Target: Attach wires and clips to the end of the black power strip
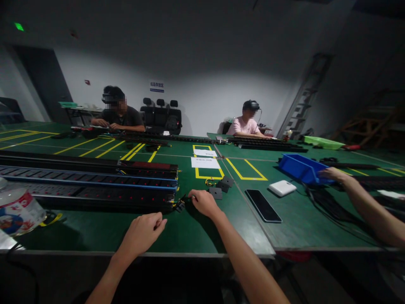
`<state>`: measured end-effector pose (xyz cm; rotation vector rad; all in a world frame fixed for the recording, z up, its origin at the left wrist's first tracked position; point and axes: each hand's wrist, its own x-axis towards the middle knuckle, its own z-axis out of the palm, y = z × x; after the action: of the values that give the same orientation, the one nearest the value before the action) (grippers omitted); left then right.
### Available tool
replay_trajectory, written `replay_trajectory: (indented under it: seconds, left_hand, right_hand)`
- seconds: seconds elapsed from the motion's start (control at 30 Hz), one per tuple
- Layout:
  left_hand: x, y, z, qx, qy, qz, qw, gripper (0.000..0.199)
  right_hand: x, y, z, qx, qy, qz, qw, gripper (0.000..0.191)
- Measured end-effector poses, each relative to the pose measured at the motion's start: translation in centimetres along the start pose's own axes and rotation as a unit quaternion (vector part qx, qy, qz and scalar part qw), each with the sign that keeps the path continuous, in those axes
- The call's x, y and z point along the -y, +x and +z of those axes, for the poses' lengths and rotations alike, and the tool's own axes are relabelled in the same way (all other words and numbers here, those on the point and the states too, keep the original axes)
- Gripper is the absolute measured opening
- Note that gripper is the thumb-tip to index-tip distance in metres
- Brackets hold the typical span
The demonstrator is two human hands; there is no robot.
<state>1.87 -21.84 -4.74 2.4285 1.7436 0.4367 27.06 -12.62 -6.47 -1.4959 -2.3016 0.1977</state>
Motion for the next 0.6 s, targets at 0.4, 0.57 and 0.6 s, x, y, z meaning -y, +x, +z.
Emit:
replay_trajectory:
  seconds: [0.4, 0.57, 0.6]
  left_hand:
    - [-0.2, 0.0, -0.5, 0.017, 0.007, 0.007, 1.000, 0.028]
    - [-0.3, 0.1, -0.5, 0.030, 0.025, 0.010, 0.999, 0.027]
    - [-0.3, 0.1, -0.5, 0.033, 0.029, 0.011, 0.999, 0.027]
  right_hand:
    - [-3.2, 2.7, -5.2, -0.221, -0.005, 0.146, 0.964, 0.030]
    - [-4.6, 3.6, -5.8, -0.240, -0.051, 0.269, 0.931, 0.030]
    - [-4.8, 3.5, -5.4, -0.220, -0.057, 0.293, 0.929, 0.031]
